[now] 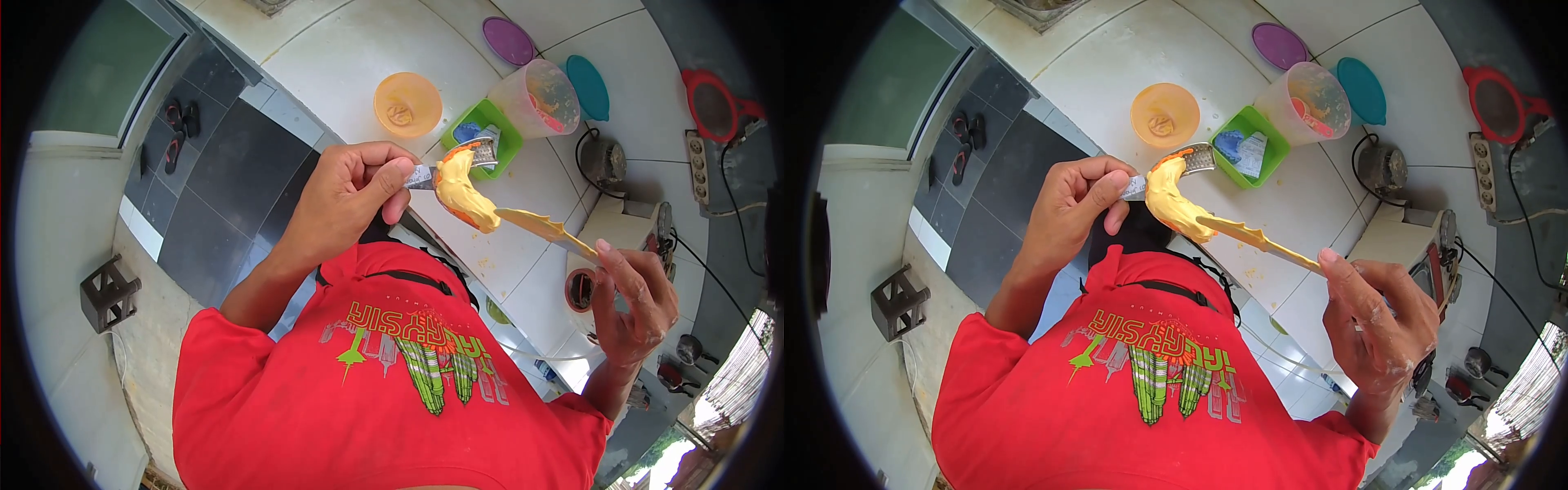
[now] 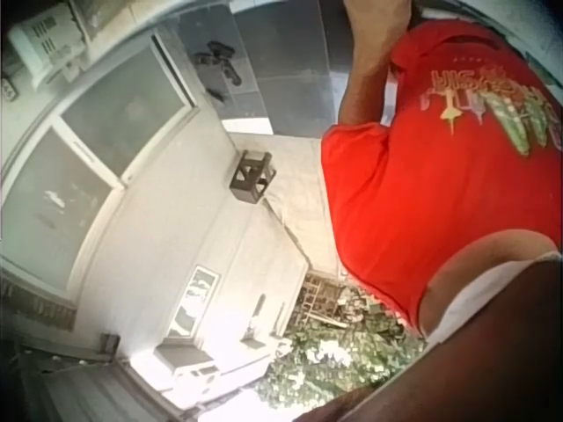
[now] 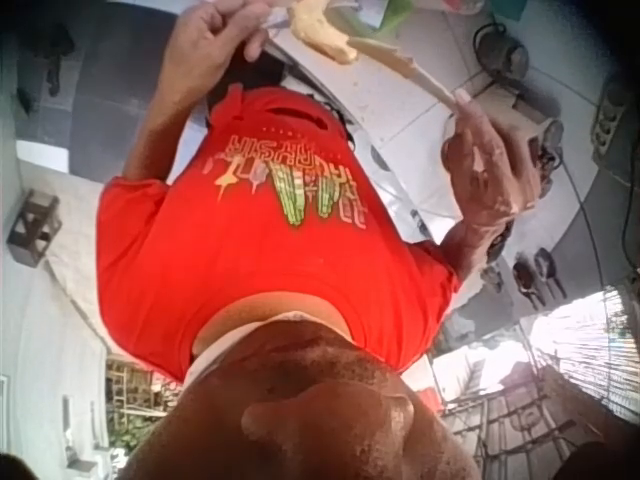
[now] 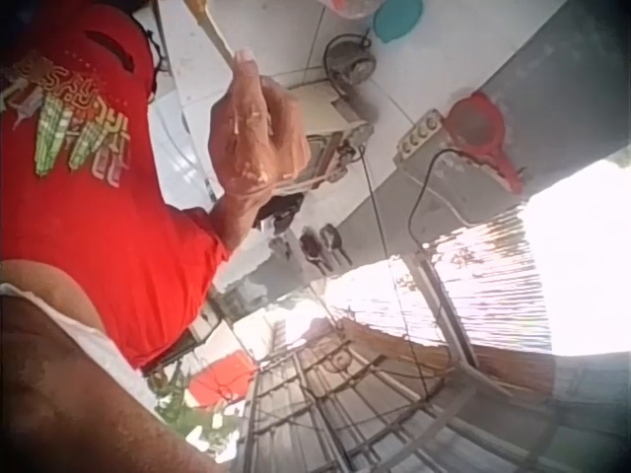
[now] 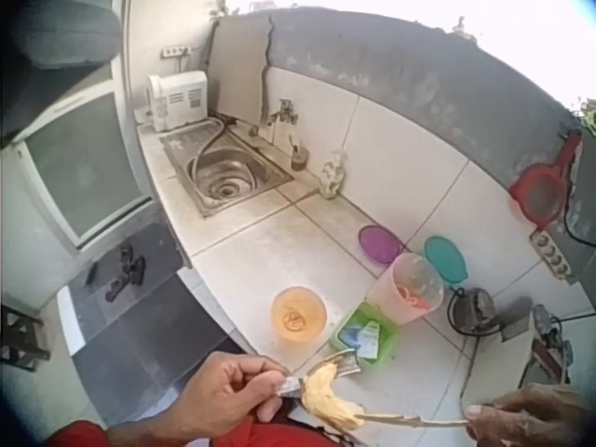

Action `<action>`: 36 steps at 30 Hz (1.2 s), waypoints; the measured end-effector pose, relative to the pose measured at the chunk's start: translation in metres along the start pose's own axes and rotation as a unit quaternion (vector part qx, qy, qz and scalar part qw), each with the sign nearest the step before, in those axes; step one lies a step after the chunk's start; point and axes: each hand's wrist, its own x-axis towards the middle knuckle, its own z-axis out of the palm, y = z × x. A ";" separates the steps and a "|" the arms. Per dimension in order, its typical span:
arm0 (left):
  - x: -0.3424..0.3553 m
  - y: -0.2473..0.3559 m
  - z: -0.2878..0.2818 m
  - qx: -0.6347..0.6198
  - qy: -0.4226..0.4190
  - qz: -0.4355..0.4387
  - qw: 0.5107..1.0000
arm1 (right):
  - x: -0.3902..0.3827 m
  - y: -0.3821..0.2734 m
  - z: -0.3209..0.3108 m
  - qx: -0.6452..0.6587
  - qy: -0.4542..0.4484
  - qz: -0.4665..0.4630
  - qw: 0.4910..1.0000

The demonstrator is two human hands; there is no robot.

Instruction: Mix dental impression paste and apply it onto a prosthesis framework.

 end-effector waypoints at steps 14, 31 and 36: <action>0.003 0.001 0.006 -0.018 -0.002 -0.026 0.999 | -0.011 0.000 0.001 0.037 -0.014 0.024 0.999; 0.005 0.002 0.011 -0.033 -0.005 -0.041 0.999 | -0.018 0.009 -0.003 0.030 0.003 0.023 0.999; 0.006 0.004 0.012 -0.046 -0.020 -0.049 0.998 | -0.020 0.011 -0.001 0.033 0.005 0.036 0.999</action>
